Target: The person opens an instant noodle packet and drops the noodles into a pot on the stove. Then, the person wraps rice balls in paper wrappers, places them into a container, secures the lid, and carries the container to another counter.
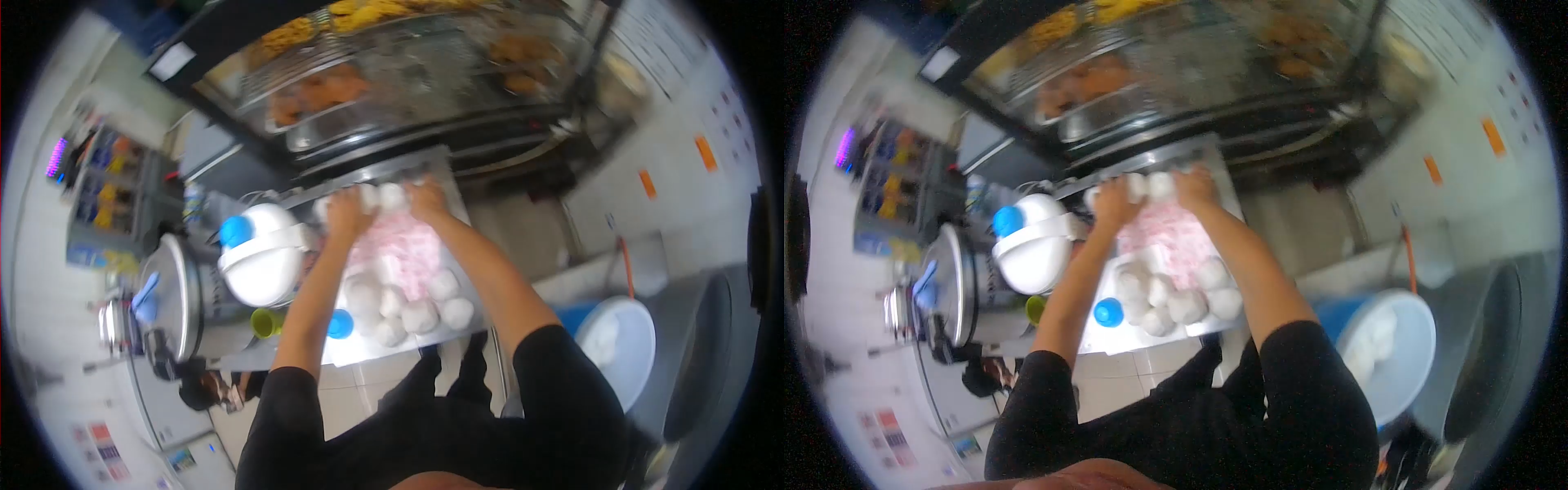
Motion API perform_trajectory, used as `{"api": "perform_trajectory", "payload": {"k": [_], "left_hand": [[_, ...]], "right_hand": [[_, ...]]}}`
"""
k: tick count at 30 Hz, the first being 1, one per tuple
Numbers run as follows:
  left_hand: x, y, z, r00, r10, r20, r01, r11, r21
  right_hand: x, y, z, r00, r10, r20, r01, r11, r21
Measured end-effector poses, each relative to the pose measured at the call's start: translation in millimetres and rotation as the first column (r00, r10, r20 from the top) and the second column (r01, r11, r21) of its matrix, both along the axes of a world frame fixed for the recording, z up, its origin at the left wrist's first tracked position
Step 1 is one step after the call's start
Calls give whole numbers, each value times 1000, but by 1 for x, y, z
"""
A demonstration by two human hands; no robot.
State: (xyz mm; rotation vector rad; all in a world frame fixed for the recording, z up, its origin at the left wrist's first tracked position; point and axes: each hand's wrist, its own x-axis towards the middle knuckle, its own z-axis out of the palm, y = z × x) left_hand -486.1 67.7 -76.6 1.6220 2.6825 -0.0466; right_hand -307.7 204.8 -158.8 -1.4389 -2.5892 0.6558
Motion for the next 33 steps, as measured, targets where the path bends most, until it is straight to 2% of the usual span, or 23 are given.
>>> {"api": "perform_trajectory", "payload": {"k": [1, 2, 3, 4, 5, 6, 8, 9, 10, 11, 12, 13, 14, 16, 17, 19, 22, 25, 28, 30, 31, 32, 33], "left_hand": [[0, -2, -6, 990, -109, -90, 118, 988, 104], [-16, 8, -27, 988, -142, -56, 141, 990, -23], [-20, 5, -38, 954, -227, -193, 268, 939, 217], [-12, 10, -19, 966, -166, -198, 194, 972, 129], [-26, 16, -35, 965, -154, -212, 175, 981, 82], [-12, 20, -8, 968, -104, -227, 94, 994, -57], [-4, 22, 3, 953, -111, -281, 87, 991, -99], [-15, 22, -10, 952, -140, -272, 143, 990, -9], [-25, 22, -19, 950, -181, -253, 199, 979, 49], [-24, 21, -19, 953, -196, -230, 212, 976, 48], [-23, 20, -13, 956, -198, -215, 213, 976, 48], [-19, 20, -9, 961, -200, -191, 211, 977, 38], [-16, 18, -5, 965, -197, -173, 204, 979, 25], [-12, 9, 12, 970, -186, -157, 190, 982, 13], [-5, 4, 23, 972, -180, -153, 185, 983, 17], [9, -2, 38, 974, -180, -138, 189, 980, 56], [38, -6, 66, 979, -172, -106, 185, 975, 126], [84, -10, 113, 985, -159, -71, 169, 973, 157], [132, -9, 155, 953, -302, 15, 287, 918, 273], [179, -9, 190, 880, -466, 95, 396, 828, 397], [221, -12, 221, 827, -507, 242, 397, 832, 387], [254, -15, 239, 694, -614, 375, 437, 774, 459], [283, -12, 249, 574, -735, 361, 531, 670, 519]], "right_hand": [[0, 7, -17, 1000, 28, -8, -28, 1000, 2], [3, 14, -28, 995, 100, 8, -100, 995, -7], [19, 25, -13, 920, 378, 102, -377, 926, -33], [24, 33, 15, 831, 507, 230, -442, 852, -281], [51, 26, 57, 886, 462, 48, -381, 782, -492], [81, 18, 103, 933, 348, -94, -315, 659, -683], [167, -23, 236, 919, 275, -282, -384, 474, -792], [207, -42, 267, 908, 248, -336, -418, 558, -717], [254, -54, 299, 875, 218, -433, -481, 509, -714], [301, -73, 338, 852, 271, -447, -513, 596, -617], [344, -79, 345, 755, 374, -538, -629, 644, -435], [389, -104, 378, 829, 265, -493, -516, 703, -490], [430, -132, 390, 912, 99, -398, -310, 801, -512], [495, -183, 387, 966, -151, -210, 33, 877, -480], [519, -202, 363, 968, -226, -113, 156, 886, -436], [546, -227, 324, 975, -187, 121, 221, 882, -416], [539, -241, 287, 949, -181, 257, 290, 823, -489], [537, -259, 243, 880, -162, 446, 323, 893, -312], [550, -256, 254, 927, -87, 366, 272, 828, -491], [556, -263, 245, 934, -162, 317, 298, 843, -448], [557, -267, 243, 936, -199, 291, 313, 849, -426], [553, -271, 245, 926, -179, 332, 301, 881, -364], [547, -274, 248, 914, -161, 373, 283, 910, -302]]}}
